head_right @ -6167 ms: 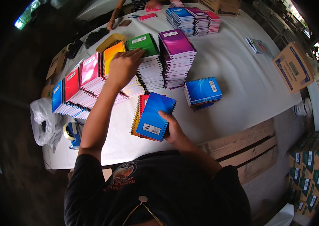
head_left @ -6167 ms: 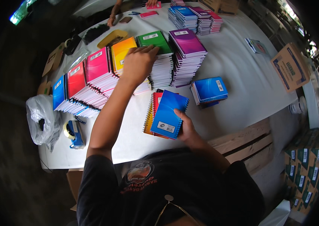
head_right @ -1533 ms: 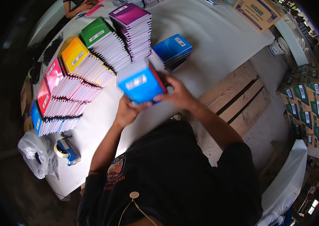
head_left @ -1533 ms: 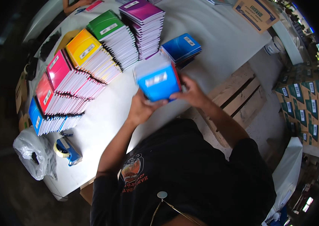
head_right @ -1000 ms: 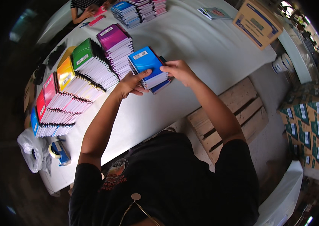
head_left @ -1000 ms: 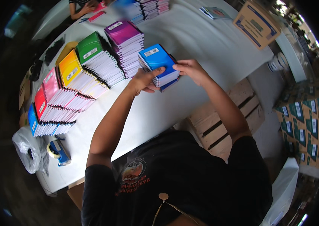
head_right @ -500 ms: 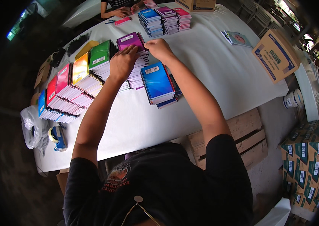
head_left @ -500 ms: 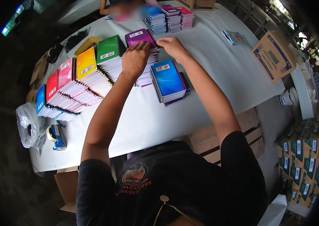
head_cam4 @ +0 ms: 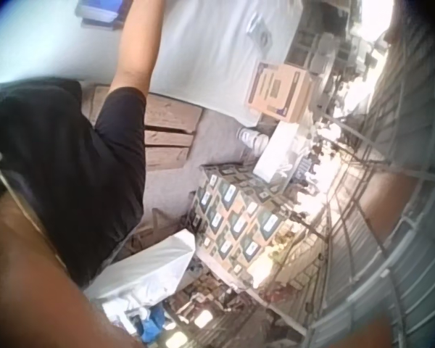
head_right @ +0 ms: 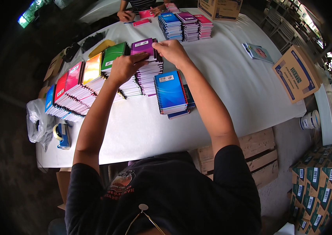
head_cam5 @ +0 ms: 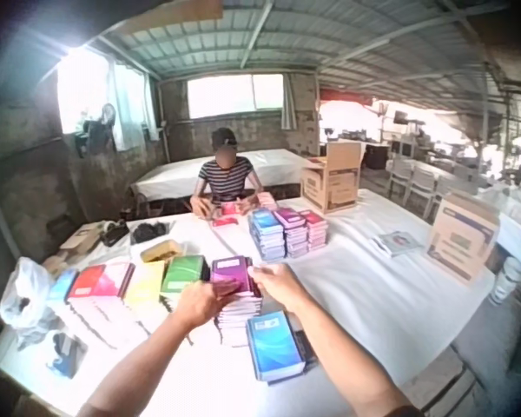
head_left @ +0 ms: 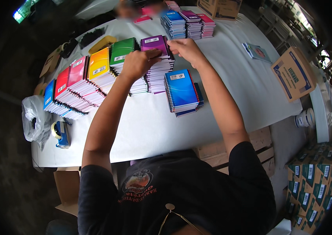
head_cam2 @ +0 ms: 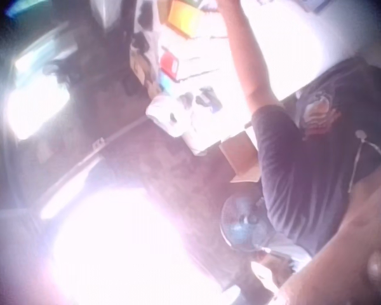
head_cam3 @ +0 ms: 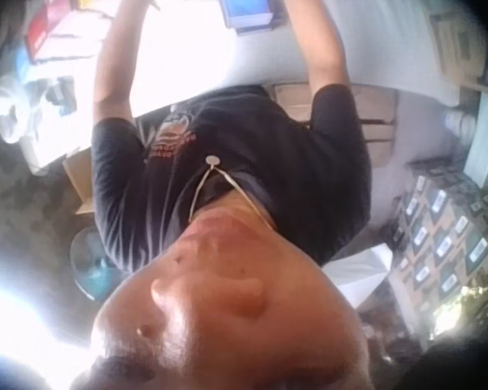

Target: The person repeatedly picks up small spiral-bound notebooks from a large pile on a table and stacks them into smaller, color-matched piles. The person handles the notebooks one at a time or in small groups, placing them into separate stacks on the table.

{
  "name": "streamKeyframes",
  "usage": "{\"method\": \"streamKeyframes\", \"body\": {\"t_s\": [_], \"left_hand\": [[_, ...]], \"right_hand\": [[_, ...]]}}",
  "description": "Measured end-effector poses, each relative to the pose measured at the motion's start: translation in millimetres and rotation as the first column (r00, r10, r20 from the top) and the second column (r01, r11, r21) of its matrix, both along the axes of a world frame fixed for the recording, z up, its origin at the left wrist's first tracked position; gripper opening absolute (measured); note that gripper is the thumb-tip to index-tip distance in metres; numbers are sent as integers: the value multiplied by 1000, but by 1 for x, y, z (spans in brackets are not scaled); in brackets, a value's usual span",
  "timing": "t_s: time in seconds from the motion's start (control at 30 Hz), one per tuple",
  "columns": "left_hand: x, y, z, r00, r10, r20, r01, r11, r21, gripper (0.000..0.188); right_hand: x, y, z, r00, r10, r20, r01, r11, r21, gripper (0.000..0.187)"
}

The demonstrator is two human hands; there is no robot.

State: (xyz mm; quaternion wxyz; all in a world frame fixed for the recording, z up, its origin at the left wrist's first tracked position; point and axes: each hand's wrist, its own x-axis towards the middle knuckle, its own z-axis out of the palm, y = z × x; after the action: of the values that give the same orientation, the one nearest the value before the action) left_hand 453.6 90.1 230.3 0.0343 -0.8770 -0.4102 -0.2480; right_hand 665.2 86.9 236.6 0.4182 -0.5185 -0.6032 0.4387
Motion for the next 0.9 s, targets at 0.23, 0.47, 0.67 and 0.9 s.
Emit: {"method": "streamKeyframes", "body": {"t_s": [0.23,0.47,0.67,0.9], "left_hand": [[11,-23,15,982,-185,47,142,873,466,28],[-40,-24,16,971,59,230,-120,958,261,58],[-75,-41,17,972,184,146,-187,982,9,34],[-35,-131,28,978,-206,35,206,978,23,44]], "right_hand": [[-6,12,4,632,-87,-770,-197,943,-268,27],[-11,-44,-11,390,21,-921,-378,915,-139,36],[-43,-109,-31,401,-87,-912,-399,880,-260,39],[-59,-102,-45,315,-107,-943,-422,874,-240,50]]}}
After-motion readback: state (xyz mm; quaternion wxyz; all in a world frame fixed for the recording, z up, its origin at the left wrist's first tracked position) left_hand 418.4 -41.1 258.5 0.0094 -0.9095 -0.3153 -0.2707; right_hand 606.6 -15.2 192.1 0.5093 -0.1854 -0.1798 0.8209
